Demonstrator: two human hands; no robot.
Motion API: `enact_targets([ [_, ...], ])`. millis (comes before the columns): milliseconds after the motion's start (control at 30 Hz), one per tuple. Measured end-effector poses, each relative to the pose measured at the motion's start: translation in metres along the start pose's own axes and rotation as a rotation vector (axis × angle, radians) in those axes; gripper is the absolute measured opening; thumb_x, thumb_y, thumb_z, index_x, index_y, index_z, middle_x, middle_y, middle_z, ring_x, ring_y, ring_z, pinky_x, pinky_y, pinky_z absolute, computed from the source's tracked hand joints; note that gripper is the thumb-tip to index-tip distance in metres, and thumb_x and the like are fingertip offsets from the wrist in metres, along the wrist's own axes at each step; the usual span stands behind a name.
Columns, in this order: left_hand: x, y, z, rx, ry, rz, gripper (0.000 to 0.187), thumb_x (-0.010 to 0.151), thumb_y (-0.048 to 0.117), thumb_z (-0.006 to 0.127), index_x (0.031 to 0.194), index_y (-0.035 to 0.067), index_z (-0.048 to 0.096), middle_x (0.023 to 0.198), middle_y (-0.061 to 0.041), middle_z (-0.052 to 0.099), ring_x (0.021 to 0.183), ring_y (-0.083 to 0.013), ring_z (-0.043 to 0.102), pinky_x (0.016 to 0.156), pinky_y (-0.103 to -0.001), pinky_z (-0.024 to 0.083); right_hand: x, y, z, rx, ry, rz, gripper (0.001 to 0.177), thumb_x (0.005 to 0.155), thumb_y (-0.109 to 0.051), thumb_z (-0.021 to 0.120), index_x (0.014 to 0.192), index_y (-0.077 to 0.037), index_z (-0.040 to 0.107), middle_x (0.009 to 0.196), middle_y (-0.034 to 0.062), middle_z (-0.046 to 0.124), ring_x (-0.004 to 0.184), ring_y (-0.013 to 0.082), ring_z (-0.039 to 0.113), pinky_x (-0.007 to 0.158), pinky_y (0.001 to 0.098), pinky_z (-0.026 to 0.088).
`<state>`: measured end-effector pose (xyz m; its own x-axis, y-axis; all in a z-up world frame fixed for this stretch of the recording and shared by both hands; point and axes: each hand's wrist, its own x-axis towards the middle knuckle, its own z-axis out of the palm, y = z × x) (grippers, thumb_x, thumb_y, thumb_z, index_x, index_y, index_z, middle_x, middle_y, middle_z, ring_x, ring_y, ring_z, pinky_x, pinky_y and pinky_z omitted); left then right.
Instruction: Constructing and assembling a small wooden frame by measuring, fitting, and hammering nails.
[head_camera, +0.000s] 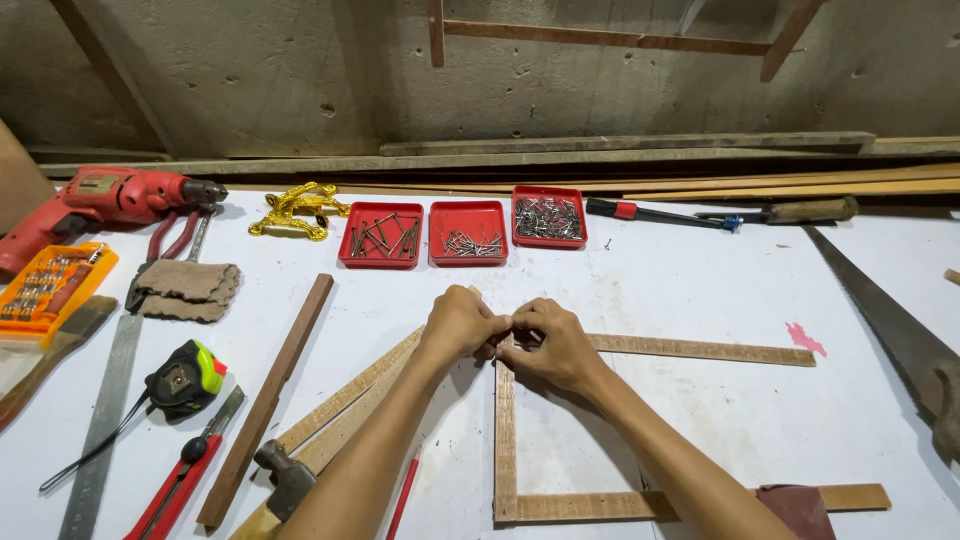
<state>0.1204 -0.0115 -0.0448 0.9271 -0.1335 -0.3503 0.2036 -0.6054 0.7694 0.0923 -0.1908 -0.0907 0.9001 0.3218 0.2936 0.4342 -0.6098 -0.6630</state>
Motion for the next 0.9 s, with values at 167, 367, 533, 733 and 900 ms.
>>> enact_targets([
  [167, -0.004, -0.001, -0.004, -0.087, -0.015, 0.024, 0.024, 0.083, 0.019, 0.083, 0.079, -0.004, 0.078, 0.065, -0.013, 0.075, 0.054, -0.0143, 0.071, 0.052, -0.029, 0.058, 0.003, -0.003, -0.001, -0.03, -0.047, 0.041, 0.038, 0.074, -0.03, 0.087, 0.099, -0.004, 0.078, 0.096, 0.0085, 0.069, 0.084, 0.0189, 0.067, 0.072, 0.0307, 0.06],
  [367, -0.005, 0.003, -0.003, 0.0, -0.009, 0.03, 0.023, 0.083, 0.018, 0.082, 0.081, -0.004, 0.077, 0.068, -0.014, 0.075, 0.055, -0.0154, 0.07, 0.053, -0.03, 0.057, 0.0, 0.005, 0.003, -0.059, -0.05, 0.0, 0.037, 0.076, -0.03, 0.086, 0.101, -0.004, 0.078, 0.099, 0.0102, 0.069, 0.09, 0.021, 0.065, 0.076, 0.0322, 0.059],
  [533, 0.001, 0.002, -0.005, -0.026, -0.046, 0.043, 0.023, 0.082, 0.017, 0.083, 0.081, -0.005, 0.078, 0.069, -0.015, 0.076, 0.055, -0.0159, 0.071, 0.052, -0.03, 0.059, -0.005, -0.001, 0.003, -0.062, 0.007, -0.059, 0.038, 0.077, -0.03, 0.084, 0.101, -0.001, 0.077, 0.1, 0.0117, 0.07, 0.094, 0.0232, 0.065, 0.078, 0.035, 0.058],
  [733, -0.021, 0.006, -0.011, 0.047, 0.086, 0.151, 0.033, 0.089, 0.032, 0.075, 0.099, 0.001, 0.076, 0.072, -0.018, 0.077, 0.056, -0.0182, 0.073, 0.056, -0.035, 0.06, -0.014, -0.009, -0.004, -0.034, 0.126, -0.196, 0.045, 0.079, -0.015, 0.068, 0.12, 0.003, 0.069, 0.109, 0.0147, 0.068, 0.094, 0.0246, 0.062, 0.074, 0.0346, 0.057],
  [900, -0.076, 0.003, -0.046, 0.252, 0.257, 0.374, 0.039, 0.084, 0.038, 0.077, 0.108, 0.007, 0.078, 0.087, -0.018, 0.078, 0.082, -0.028, 0.076, 0.075, -0.041, 0.06, -0.011, -0.05, -0.016, -0.293, 0.168, -0.462, 0.043, 0.081, -0.023, 0.072, 0.118, -0.002, 0.069, 0.109, 0.0134, 0.07, 0.096, 0.0281, 0.061, 0.088, 0.0406, 0.049],
])
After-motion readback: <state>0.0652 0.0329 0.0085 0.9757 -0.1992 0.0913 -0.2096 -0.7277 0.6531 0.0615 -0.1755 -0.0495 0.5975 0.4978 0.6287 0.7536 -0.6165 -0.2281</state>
